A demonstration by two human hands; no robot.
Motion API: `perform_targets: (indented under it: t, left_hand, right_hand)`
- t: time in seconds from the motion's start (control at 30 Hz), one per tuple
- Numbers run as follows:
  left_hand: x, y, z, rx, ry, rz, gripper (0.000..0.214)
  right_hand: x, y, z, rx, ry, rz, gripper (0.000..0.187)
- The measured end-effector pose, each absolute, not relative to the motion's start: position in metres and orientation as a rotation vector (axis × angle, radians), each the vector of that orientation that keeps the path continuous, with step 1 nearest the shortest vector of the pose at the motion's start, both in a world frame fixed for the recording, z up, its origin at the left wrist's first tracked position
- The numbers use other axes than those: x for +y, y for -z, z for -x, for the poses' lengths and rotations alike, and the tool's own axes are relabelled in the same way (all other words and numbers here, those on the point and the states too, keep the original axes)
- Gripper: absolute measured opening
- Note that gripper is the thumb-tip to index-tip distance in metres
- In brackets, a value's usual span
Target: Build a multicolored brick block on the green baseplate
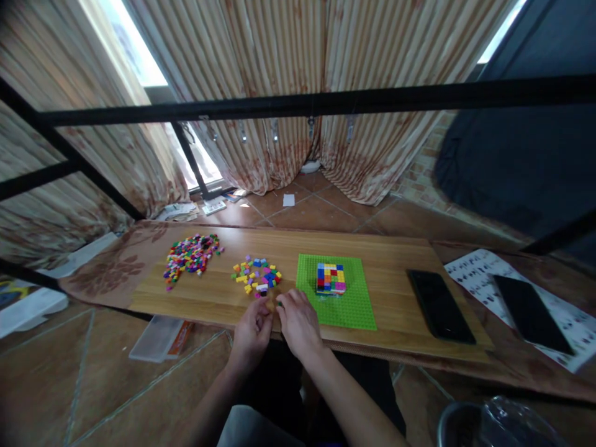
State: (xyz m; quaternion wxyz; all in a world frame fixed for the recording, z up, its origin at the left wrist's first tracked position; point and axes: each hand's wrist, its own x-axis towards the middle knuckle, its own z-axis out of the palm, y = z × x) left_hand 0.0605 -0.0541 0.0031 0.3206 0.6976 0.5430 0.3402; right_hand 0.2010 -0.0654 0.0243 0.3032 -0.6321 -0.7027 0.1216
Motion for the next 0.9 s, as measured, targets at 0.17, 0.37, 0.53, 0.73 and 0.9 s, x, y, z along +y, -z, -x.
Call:
perform_targets:
  t: [0.17, 0.37, 0.53, 0.73, 0.9]
  left_hand:
    - [-0.058, -0.005, -0.072, 1.383, -0.882, -1.795, 0.038]
    - [-0.065, -0.009, -0.103, 1.213, -0.850, -1.834, 0.041]
    - [-0.063, -0.022, -0.123, 1.161, -0.768, -1.869, 0.046]
    - [-0.054, -0.037, -0.142, 1.080, -0.692, -1.924, 0.053]
    - [-0.051, -0.038, -0.157, 1.024, -0.668, -1.950, 0.055]
  right_hand:
    - [-0.088, -0.034, -0.243, -1.637, -0.144, 1.687, 0.021]
    - [-0.082, -0.034, -0.289, -1.513, 0.036, 1.720, 0.025]
    - [-0.073, -0.026, -0.302, -1.590, 0.081, 1.728, 0.025]
    - [-0.071, -0.022, -0.303, -1.626, 0.080, 1.765, 0.025]
    - [-0.070, -0.023, -0.304, -1.592, 0.066, 1.773, 0.025]
